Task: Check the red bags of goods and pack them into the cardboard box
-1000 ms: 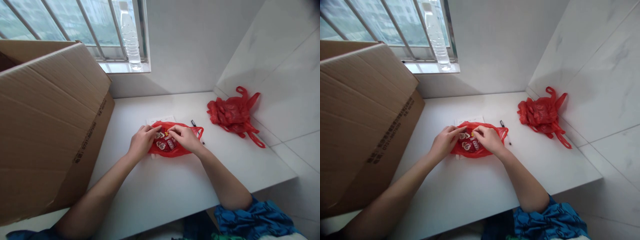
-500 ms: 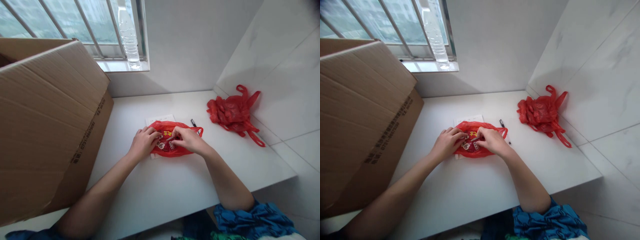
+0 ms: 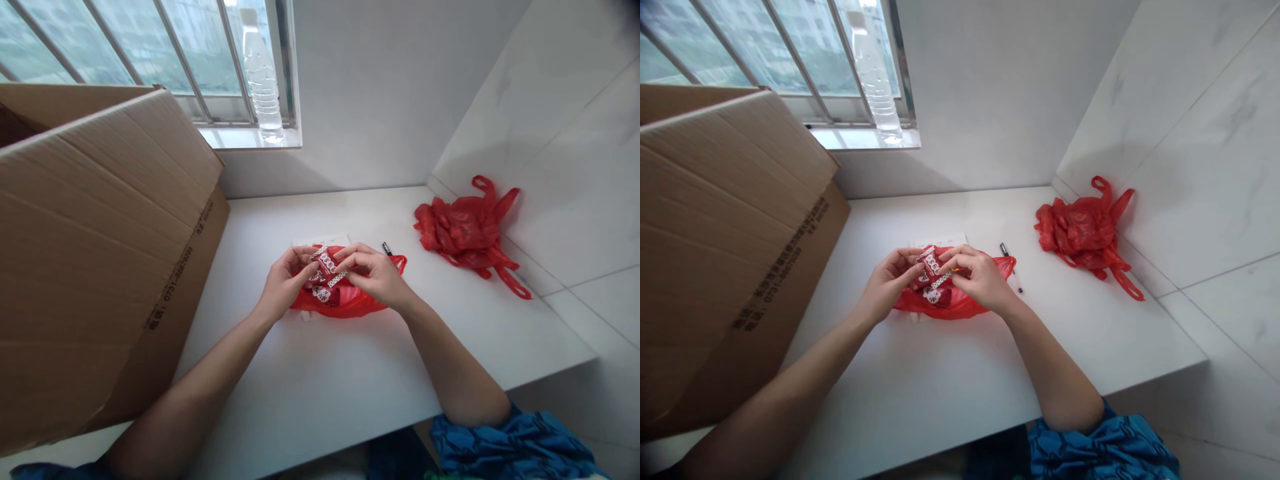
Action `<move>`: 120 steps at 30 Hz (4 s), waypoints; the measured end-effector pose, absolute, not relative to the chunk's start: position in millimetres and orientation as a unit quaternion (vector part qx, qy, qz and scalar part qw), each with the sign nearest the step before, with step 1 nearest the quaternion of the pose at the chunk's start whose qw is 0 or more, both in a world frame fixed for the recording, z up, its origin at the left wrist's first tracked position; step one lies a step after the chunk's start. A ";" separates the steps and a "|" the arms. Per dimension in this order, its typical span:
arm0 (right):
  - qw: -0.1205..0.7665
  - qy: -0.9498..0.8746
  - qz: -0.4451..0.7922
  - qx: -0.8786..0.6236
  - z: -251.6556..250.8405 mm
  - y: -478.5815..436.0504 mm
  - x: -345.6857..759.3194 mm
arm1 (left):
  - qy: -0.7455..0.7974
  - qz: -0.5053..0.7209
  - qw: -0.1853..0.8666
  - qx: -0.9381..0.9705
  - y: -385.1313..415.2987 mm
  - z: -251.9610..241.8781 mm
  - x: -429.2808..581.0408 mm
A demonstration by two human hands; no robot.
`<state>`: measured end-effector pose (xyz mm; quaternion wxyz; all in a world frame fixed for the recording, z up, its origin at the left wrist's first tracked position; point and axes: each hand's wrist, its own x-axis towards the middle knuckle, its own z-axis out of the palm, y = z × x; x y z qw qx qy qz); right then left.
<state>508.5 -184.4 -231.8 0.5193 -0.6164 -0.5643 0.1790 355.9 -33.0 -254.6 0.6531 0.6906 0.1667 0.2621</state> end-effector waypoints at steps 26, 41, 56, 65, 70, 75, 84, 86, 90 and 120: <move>0.529 -0.448 0.209 -0.690 -238.9 -183.4 520.4 | 0.225 0.282 0.605 0.710 -29.9 -256.6 354.7; 0.224 -0.503 0.069 -0.832 -248.8 -186.7 532.2 | 0.180 0.219 0.170 0.944 -23.3 -265.8 349.8; 0.547 -0.451 0.005 -0.705 -244.0 -179.9 528.1 | 0.198 0.203 0.192 0.939 -26.4 -261.2 348.8; 0.419 -0.598 0.018 -0.683 -240.7 -175.9 490.1 | 0.174 0.248 0.552 0.777 -43.4 -248.6 351.8; 0.539 -0.483 0.164 -0.670 -240.8 -175.2 497.1 | 0.201 0.242 0.654 0.688 -37.8 -250.9 354.7; 0.586 -0.418 0.290 -0.631 -239.1 -175.2 504.1 | 0.200 0.245 0.660 0.681 -37.3 -250.7 354.7; 0.599 -0.434 0.260 -0.621 -241.6 -174.0 504.1 | 0.206 0.230 0.659 0.686 -38.1 -247.2 353.9; 0.589 -0.445 0.242 -0.630 -243.1 -174.3 505.1 | 0.212 0.219 0.636 0.709 -36.9 -244.9 352.9; 0.512 -0.474 0.109 -0.708 -244.1 -177.6 510.8 | 0.228 0.178 0.494 0.820 -30.8 -242.5 349.5; 0.320 -0.548 -0.004 -0.773 -245.8 -181.6 511.2 | 0.183 0.006 0.100 0.978 -31.6 -243.6 341.8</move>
